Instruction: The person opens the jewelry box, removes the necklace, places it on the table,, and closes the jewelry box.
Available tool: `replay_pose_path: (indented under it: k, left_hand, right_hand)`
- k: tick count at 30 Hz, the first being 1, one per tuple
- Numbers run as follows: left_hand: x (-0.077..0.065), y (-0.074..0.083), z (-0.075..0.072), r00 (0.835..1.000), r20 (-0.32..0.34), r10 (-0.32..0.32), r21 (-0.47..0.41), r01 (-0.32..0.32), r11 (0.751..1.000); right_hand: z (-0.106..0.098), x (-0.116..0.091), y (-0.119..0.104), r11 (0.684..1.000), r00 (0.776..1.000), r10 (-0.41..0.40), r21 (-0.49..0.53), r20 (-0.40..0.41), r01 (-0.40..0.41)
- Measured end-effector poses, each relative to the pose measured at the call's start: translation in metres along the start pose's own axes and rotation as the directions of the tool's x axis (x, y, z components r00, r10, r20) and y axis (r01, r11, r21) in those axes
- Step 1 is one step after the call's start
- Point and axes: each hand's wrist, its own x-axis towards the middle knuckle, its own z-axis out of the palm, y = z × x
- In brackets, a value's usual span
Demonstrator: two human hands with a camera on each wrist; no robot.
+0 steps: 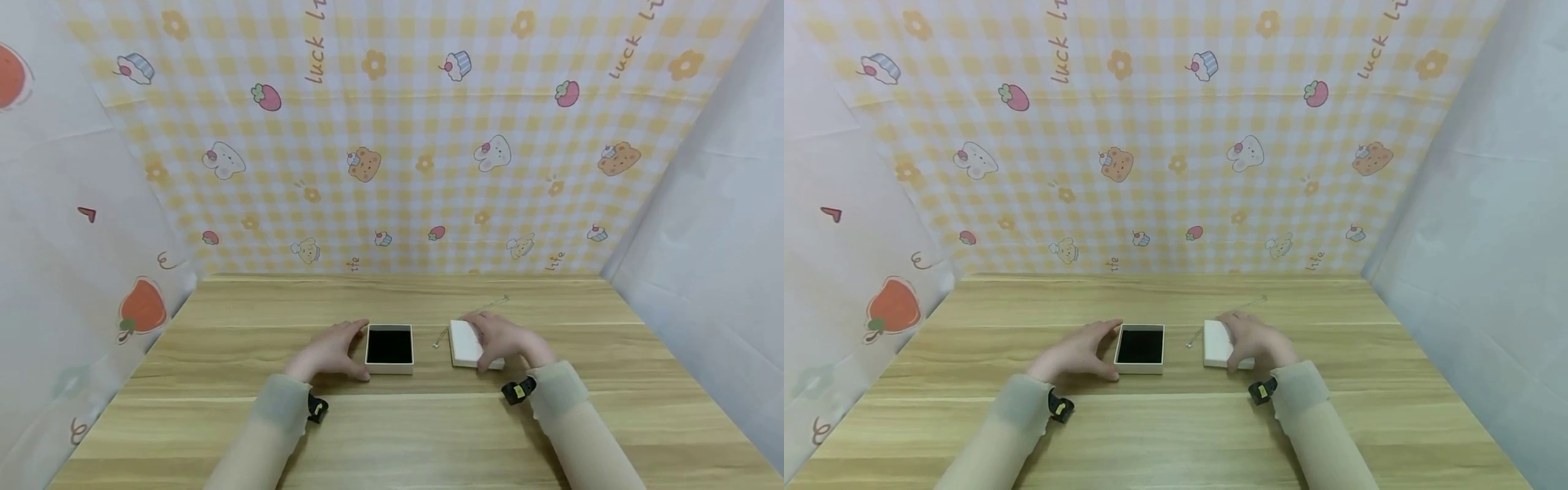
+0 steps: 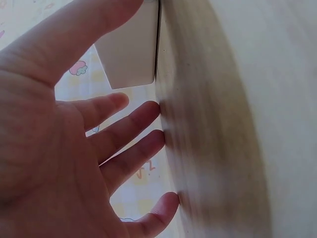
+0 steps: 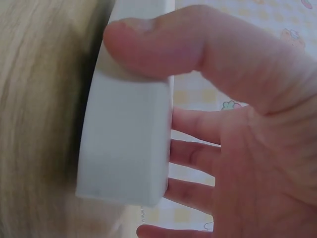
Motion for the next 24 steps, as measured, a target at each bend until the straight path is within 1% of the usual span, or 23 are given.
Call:
replay_pose_path:
  k: [8, 18, 24]
  left_hand:
    - [-0.002, -0.002, -0.002, 1.000, 0.000, 0.020, 0.033, -0.020, 0.999]
    - [-0.005, 0.004, -0.002, 1.000, 0.017, -0.013, 0.047, 0.012, 0.999]
    - [-0.005, 0.009, -0.001, 0.998, 0.045, -0.037, 0.058, 0.035, 0.998]
  right_hand:
    - [-0.006, -0.001, -0.004, 0.998, 0.998, -0.059, 0.022, -0.007, 0.059]
    - [-0.010, -0.003, -0.013, 0.996, 0.996, -0.090, 0.020, -0.017, 0.091]
    - [-0.008, -0.003, -0.016, 0.995, 0.994, -0.104, -0.001, -0.031, 0.104]
